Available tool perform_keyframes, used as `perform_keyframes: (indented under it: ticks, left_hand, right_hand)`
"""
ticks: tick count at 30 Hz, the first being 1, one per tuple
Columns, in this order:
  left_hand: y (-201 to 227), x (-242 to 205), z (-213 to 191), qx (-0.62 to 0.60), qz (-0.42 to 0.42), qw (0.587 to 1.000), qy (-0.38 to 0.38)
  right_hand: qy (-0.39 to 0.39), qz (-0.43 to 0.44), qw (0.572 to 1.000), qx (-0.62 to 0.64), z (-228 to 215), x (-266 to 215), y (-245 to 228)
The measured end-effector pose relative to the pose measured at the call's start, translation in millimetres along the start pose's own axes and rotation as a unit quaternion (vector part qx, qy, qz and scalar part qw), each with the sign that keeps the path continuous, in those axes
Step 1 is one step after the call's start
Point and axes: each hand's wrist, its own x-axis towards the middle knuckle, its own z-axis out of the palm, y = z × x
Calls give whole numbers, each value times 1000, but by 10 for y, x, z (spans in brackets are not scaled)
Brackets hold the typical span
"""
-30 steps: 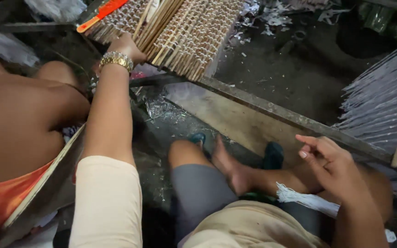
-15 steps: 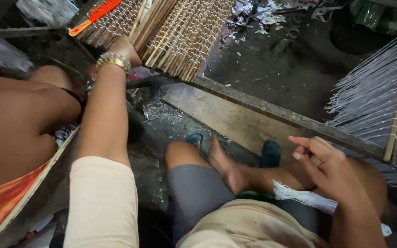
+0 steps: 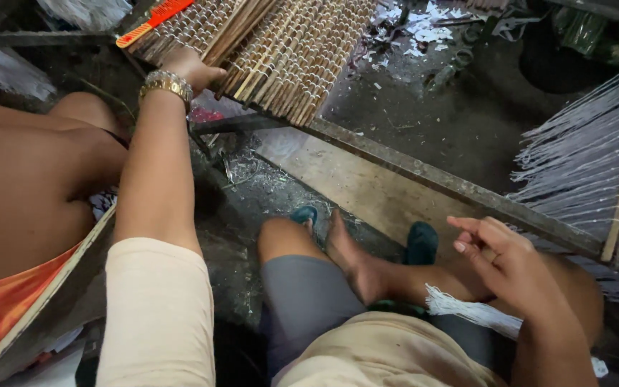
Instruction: Tying and looping white threads onto a wooden rod to create a woven structure
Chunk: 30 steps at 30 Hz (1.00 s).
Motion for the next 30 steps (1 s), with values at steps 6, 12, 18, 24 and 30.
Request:
perform_keyframes:
  ticks: [6, 12, 18, 24, 30]
  left_hand:
    - [7, -225, -123, -71, 34, 996, 31]
    - [-103, -730, -211, -142, 161, 969, 124]
    - [984, -2039, 611, -287, 167, 930, 159]
    - [2251, -3626, 2473, -493, 278, 818, -107]
    - [3226, -3898, 2966, -383, 606, 691, -98]
  right_hand:
    - [-4, 6, 1000, -6, -16, -7, -9]
    - [-13, 10, 1000, 10, -21, -24, -51]
    - [122, -129, 972, 156, 239, 82, -141]
    - [201, -86, 916, 335, 466, 10, -191]
    - [331, 53, 907, 254, -79, -646, 466]
